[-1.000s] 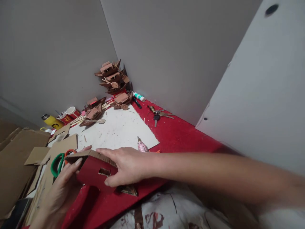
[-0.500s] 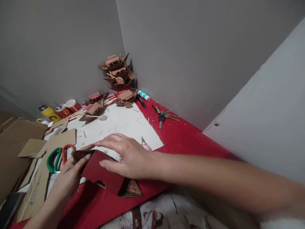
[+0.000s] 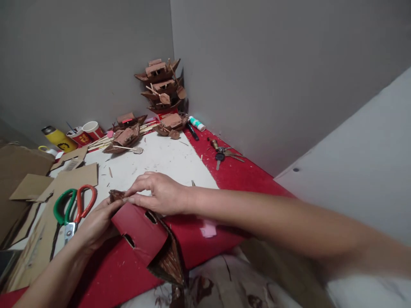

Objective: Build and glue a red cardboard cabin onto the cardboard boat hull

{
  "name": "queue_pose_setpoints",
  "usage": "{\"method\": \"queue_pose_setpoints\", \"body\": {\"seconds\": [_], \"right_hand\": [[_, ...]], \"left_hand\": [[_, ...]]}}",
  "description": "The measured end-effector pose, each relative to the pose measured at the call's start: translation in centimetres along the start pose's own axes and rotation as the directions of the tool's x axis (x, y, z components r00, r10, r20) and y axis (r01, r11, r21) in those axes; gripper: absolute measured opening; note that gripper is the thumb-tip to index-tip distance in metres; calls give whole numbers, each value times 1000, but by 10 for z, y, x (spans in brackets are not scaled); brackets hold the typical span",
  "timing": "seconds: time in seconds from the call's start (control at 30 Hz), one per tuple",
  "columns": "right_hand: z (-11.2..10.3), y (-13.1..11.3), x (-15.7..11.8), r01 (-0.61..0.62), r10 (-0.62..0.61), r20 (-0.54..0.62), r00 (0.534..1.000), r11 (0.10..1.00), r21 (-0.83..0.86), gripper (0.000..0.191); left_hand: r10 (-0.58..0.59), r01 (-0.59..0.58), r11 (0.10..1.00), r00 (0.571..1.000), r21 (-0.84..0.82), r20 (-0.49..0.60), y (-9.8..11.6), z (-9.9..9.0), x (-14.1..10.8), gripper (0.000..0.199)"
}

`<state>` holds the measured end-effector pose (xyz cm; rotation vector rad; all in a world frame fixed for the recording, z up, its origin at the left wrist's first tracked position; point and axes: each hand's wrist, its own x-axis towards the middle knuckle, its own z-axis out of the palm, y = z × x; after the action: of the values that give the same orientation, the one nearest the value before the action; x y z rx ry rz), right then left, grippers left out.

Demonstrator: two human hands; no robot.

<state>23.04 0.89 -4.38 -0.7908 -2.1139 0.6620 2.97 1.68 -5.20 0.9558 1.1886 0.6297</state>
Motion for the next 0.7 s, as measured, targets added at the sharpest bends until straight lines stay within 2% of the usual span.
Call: {"method": "queue_pose_setpoints", "body": {"seconds": [0.1,0.23,0.43,0.7], "right_hand": [[-6,-4,-2,-67,68,-27,997,997,27,19],[-8,-13,-5,-134,139,-141,980,990,46,17],[2,-25,-13,-11,22,-204,979,998,54,14],[2,-34,-20,76,-86,-118,989,993,-85,17]], "left_hand": [[69,-69,998,997,0,38,-2,-1,-2,31],[144,-146,989,987,31,65,-3,0,-7,31],[266,-275,951,961,142,77,-3,1,-20,35],[274,-280,944,960,173,57,-3,7,-33,40]]}}
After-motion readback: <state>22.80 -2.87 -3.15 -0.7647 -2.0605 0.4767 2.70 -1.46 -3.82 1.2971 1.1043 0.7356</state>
